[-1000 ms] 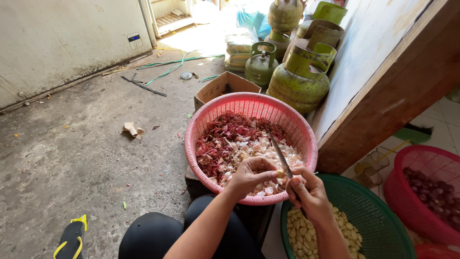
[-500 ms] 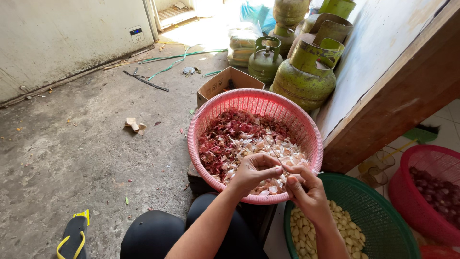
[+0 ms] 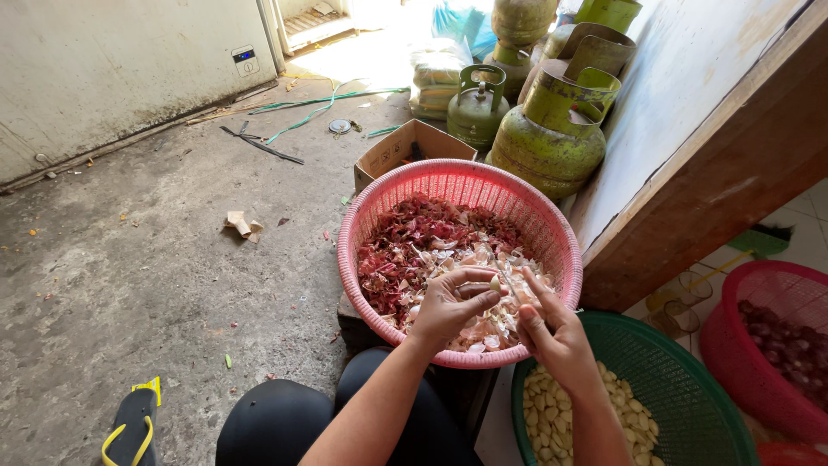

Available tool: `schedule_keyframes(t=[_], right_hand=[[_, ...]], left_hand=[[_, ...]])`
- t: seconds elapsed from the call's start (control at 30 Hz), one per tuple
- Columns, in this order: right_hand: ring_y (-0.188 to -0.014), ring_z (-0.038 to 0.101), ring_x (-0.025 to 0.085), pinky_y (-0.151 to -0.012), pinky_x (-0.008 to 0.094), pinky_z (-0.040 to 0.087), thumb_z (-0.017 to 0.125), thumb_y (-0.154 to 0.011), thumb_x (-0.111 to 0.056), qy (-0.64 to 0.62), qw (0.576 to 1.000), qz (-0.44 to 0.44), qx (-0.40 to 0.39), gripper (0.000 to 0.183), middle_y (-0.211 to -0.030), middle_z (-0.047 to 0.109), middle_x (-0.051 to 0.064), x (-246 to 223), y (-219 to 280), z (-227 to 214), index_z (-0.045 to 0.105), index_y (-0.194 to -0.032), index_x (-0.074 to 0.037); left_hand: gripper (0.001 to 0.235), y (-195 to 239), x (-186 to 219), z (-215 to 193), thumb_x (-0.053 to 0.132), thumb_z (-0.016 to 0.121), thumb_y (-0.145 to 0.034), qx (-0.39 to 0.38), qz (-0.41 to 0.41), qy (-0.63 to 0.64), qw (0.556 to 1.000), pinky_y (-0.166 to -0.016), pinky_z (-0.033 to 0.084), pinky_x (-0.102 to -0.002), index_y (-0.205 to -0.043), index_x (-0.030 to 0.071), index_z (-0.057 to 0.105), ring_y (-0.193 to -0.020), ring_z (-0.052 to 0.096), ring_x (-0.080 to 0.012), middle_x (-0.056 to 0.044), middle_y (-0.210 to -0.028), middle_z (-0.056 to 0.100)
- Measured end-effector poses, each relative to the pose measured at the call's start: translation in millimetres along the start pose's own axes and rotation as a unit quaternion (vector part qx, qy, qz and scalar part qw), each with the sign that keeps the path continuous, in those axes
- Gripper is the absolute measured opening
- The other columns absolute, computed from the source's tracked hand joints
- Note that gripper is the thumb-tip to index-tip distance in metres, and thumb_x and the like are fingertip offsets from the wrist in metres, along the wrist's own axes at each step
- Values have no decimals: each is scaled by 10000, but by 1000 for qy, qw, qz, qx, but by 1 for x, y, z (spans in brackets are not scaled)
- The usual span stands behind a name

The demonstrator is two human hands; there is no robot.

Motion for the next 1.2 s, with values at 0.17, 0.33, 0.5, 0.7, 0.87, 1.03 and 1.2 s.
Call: schedule_keyframes(t=[0.17,0.33,0.5,0.7,0.87,1.03,1.2], right_hand=[[-502,407,43,-450,218,354,539,-1006,-169,-40,997,-21,-70,586,-604,452,-46,-13,5,16,381,-1560,-58],[-485,380,43,-443,211,302,549,-1012,-179,-37,998,14,-54,539,-586,452,-41,-12,6,17,480,-1525,-31],[-530,386,31,-467,219,308,596,-1004,-189,-13,1000,17,-5,488,-628,451,-70,-3,7,20,577,-1469,-40],[-540,391,32,-477,222,307,628,-989,-213,63,997,-8,37,462,-627,472,-64,0,6,24,633,-1427,-65],[-513,390,53,-438,221,308,585,-1010,-198,-67,997,32,13,465,-625,435,-34,16,1,19,601,-1453,-55],[-473,436,93,-398,232,343,552,-1011,-232,-189,979,79,1,426,-658,520,42,34,0,4,599,-1385,-33],[-455,436,106,-396,250,367,534,-1066,-286,-282,955,83,-30,302,-677,526,68,40,3,-8,579,-1149,1]], left_hand=[[260,-2,-9,-6,38,768,-922,7,19,11,1000,-901,606,-287,-1150,-54,684,-1002,716,-147,-120,-1073,745],[187,-1,-8,-7,9,778,-918,6,49,5,999,-896,610,-291,-1075,-50,694,-968,715,-138,-106,-1032,740],[176,3,-3,-5,41,781,-900,38,45,-41,997,-864,619,-279,-1036,-43,707,-924,735,-133,-103,-986,766],[191,4,-3,-4,57,799,-895,70,53,-52,995,-819,612,-263,-1033,-42,710,-889,730,-127,-104,-971,763],[214,2,-5,-6,56,802,-889,65,44,-63,995,-820,607,-253,-1055,-45,715,-893,725,-116,-97,-977,764],[241,2,-1,-2,61,757,-925,39,22,-51,998,-825,602,-270,-1126,-67,716,-916,738,-145,-118,-1010,770],[330,4,4,1,118,683,-968,-4,-7,30,1000,-848,588,-282,-1275,-4,674,-949,744,-178,-127,-1038,751]])
Point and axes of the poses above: each hand's wrist, its own y-axis away from the middle knuckle, its own z-axis out of the palm, x = y × z, the point moved 3 cm from there along -y, towards the middle knuckle
